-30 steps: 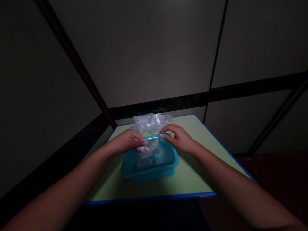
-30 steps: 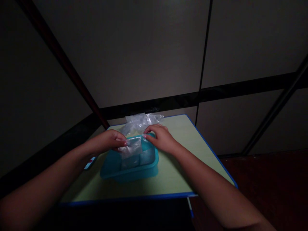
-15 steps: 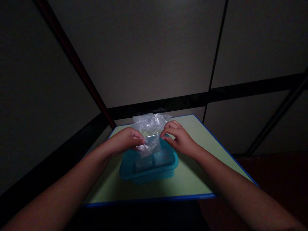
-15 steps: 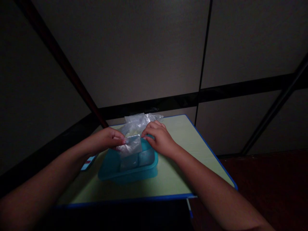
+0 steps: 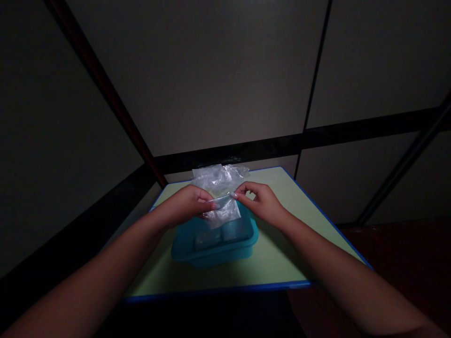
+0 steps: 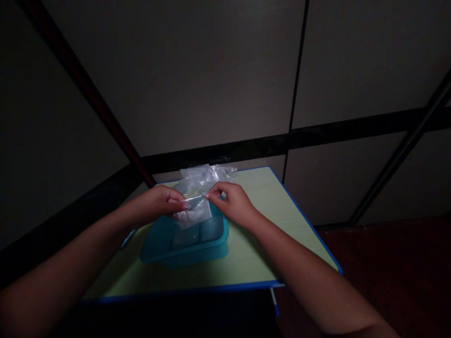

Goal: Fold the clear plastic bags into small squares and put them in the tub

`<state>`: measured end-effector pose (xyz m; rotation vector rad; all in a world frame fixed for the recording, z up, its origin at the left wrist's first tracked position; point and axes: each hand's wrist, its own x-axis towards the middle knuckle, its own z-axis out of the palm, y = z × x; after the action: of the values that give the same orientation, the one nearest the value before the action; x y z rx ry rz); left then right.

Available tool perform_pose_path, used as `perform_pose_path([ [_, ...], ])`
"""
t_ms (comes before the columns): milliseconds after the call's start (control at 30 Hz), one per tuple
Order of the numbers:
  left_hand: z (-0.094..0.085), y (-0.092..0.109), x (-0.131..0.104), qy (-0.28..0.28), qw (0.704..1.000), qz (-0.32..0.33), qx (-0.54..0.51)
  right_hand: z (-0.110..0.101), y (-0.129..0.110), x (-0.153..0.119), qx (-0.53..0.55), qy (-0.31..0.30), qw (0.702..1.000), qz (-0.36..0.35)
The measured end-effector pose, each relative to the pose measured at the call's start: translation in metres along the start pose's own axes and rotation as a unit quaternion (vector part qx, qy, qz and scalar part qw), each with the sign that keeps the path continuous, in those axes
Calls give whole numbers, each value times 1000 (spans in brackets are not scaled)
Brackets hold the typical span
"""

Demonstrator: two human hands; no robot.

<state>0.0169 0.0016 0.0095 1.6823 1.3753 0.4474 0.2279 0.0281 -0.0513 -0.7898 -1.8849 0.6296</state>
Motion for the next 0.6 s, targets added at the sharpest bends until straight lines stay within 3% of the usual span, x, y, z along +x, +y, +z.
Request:
perform_pose_path([
  [167,4,5,-1,8,1000,5,18,1,0,0,42,-6,998,39],
  [600,8,5,4,19,999,12,49,0,5,2,80,-89,992,41],
])
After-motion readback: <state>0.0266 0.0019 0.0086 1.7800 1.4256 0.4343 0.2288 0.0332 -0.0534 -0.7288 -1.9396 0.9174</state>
